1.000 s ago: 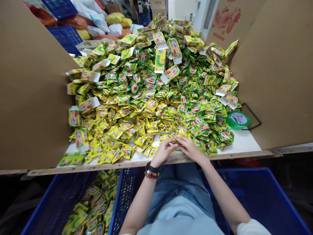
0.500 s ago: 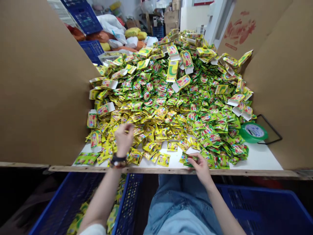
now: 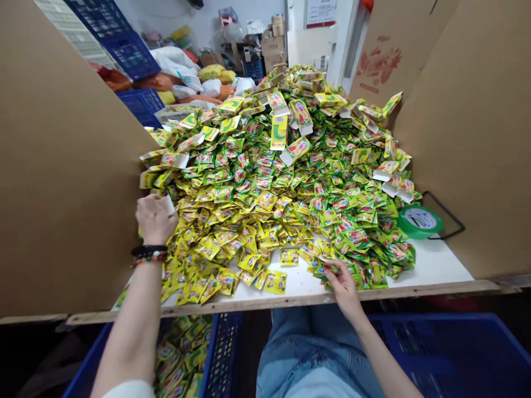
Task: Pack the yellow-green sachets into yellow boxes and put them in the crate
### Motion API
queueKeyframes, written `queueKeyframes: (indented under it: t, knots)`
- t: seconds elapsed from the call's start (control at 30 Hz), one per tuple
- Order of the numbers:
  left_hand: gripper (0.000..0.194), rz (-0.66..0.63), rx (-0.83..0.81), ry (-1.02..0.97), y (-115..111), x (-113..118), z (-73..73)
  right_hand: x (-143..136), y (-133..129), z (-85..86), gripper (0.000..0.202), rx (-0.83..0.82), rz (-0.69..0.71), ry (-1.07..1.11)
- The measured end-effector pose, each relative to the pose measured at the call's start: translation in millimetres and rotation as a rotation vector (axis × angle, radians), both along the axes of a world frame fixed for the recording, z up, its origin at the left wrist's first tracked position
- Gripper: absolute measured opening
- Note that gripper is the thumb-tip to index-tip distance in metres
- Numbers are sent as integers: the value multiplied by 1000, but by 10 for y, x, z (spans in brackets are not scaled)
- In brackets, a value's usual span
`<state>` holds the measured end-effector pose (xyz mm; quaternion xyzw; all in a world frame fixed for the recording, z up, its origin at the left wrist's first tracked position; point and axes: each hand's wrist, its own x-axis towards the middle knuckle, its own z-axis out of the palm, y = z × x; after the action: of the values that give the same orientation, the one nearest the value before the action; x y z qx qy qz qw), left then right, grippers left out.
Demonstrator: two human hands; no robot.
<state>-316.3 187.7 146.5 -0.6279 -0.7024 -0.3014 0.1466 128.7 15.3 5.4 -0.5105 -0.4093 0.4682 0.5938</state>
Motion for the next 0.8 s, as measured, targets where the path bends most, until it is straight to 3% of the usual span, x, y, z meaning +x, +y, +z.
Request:
queueKeyframes:
  t: [0.07, 0.2, 0.3, 0.37, 0.47, 0.57, 0.7, 0.8]
  knots:
    - [47, -156, 39, -29, -341, 408, -66, 30, 25, 132, 26, 26, -27, -67]
    - [45, -581, -111, -233, -1146, 1606, -326, -6, 32, 563, 21, 104, -19, -109]
    - [61, -739, -194, -341, -1539, 2390, -554, -29, 7, 895, 16, 194, -6, -124]
    - [67, -778, -236, -407, -1645, 2716, -700, 26, 5, 1042, 13, 292, 33, -185]
    - [63, -742, -231, -511, -1667, 2969, -901, 215, 39, 1135, 15, 373, 248, -395]
    - [59, -689, -194, -539, -1679, 3102, -1052, 392, 90, 1149, 17, 299, 450, -685]
    - [61, -695, -177, -498, -1744, 3247, -1160, 370, 125, 1166, 17, 210, 487, -1039]
    - [66, -673, -169, -580, -1771, 3303, -1214, 191, 98, 1159, 23, 214, 443, -1166]
